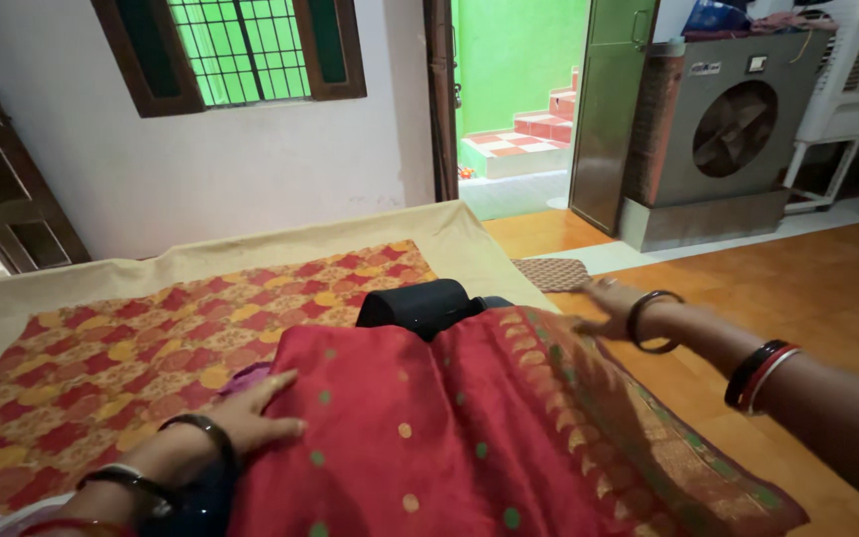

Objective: The person folds a red patterned saree and places it into a black duffel bag on a bed. The person then folds a pink cloth and places it into the same bag.

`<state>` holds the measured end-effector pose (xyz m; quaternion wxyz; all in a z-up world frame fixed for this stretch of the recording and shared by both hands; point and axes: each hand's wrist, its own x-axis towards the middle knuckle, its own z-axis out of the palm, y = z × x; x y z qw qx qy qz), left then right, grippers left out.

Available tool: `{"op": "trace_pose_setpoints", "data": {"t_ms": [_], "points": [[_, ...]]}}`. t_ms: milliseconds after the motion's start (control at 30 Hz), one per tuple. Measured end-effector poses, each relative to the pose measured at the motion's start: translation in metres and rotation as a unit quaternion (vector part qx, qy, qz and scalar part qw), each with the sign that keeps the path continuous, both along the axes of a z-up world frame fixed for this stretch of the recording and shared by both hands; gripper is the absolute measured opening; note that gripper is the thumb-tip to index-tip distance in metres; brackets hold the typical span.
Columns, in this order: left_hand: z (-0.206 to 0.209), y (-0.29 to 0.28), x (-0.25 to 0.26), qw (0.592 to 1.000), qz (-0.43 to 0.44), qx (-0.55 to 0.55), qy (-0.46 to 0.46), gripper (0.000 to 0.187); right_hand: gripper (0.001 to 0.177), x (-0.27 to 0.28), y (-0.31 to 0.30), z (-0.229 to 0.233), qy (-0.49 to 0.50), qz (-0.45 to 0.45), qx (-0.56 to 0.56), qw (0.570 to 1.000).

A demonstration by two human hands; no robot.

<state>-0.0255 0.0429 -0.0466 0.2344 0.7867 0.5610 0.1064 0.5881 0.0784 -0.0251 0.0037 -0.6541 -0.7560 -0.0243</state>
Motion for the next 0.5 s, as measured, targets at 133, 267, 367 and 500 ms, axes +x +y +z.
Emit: {"op": "trace_pose_setpoints", "data": {"t_ms": [133, 267, 367, 500], "points": [[-0.005, -0.016, -0.011, 0.983, 0.061, -0.174, 0.024, 0.110, 0.068, -0.030, -0.025, -0.009, -0.077, 0.043, -0.165, 0.982], [-0.008, -0.013, -0.008, 0.992, 0.011, -0.116, 0.047, 0.111, 0.086, -0.024, -0.037, -0.006, -0.059, 0.016, -0.300, 0.952], [-0.019, -0.004, -0.005, 0.997, 0.004, -0.070, 0.039, 0.107, 0.096, -0.025, -0.036, -0.010, -0.110, 0.020, -0.270, 0.956], [-0.022, 0.005, 0.006, 0.999, -0.042, -0.003, 0.022, 0.108, 0.100, -0.072, -0.028, -0.013, -0.084, 0.069, -0.181, 0.978]]}}
